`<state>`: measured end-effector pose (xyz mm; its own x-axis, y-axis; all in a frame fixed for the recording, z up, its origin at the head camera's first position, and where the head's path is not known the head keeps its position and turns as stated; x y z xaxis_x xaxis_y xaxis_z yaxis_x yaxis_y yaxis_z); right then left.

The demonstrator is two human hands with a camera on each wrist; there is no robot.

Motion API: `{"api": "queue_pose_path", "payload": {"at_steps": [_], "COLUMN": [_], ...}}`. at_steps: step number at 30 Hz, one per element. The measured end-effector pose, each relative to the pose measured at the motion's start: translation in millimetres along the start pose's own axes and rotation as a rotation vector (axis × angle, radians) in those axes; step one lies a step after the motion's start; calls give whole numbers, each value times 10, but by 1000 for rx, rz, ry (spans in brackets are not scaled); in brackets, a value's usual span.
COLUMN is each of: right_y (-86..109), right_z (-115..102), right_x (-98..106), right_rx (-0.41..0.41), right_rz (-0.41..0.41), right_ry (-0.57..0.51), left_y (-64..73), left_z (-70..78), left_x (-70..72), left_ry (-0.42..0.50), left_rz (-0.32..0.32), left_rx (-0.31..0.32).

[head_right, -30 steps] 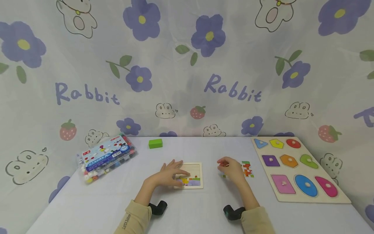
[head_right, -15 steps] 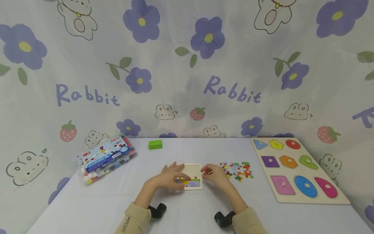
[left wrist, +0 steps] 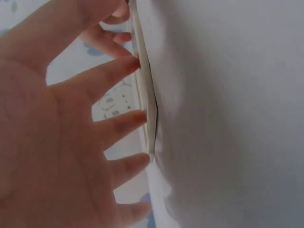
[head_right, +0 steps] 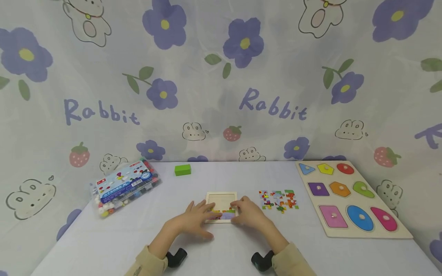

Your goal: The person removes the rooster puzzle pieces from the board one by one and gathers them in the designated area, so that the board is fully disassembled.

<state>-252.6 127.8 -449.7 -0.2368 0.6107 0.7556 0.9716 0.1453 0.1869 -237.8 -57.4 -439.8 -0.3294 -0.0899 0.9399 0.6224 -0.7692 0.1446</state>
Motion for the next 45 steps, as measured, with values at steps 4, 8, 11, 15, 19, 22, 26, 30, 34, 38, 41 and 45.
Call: {"api": "queue_pose_path", "payload": {"at_steps": [4, 8, 11, 15, 19, 22, 26, 30, 34, 38, 41, 45], "right_y": [25, 30, 31, 24, 9, 11, 11, 23, 61, 119, 169, 235], "right_z": [-13, -21, -25, -53, -84, -94, -84, -45, 29, 145, 255, 417], "right_x": [-13, -32, -36, -22, -12, 0, 28, 104, 223, 352, 447, 584], "right_rx": [-1, 3, 0, 36, 90, 115, 116, 94, 46, -11, -43, -60], "right_rz": [1, 16, 25, 38, 46, 47, 51, 70, 104, 146, 162, 173], "right_ry": [16, 39, 45, 19, -31, -69, -114, -159, -193, -192, -193, -210], "left_y": [30, 41, 48, 59, 67, 75, 84, 82, 73, 71, 70, 69], "left_z": [38, 63, 84, 103, 101, 88, 68, 54, 44, 45, 50, 53], "left_x": [-22, -31, -24, -8, -8, -15, -31, -43, -50, -58, -60, -53], "left_ry": [-17, -27, -26, -21, -16, 10, 47, 38, 24, 28, 35, 38], "left_rz": [-2, 4, 12, 17, 16, 17, 16, 11, 7, -6, -14, -15], "left_rx": [8, 20, 20, 20, 29, 40, 48, 40, 37, 44, 45, 45]}}
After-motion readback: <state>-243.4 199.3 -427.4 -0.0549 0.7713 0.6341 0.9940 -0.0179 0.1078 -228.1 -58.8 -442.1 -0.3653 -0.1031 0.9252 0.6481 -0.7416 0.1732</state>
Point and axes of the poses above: each hand's wrist, its own y-axis away from the middle knuckle, its own x-axis out of the back of the hand, z = x × y, the point moved 4 cm from there along -y, towards the middle knuckle, and after that the axes turned 12 degrees about -x, right-handed, at the moved point
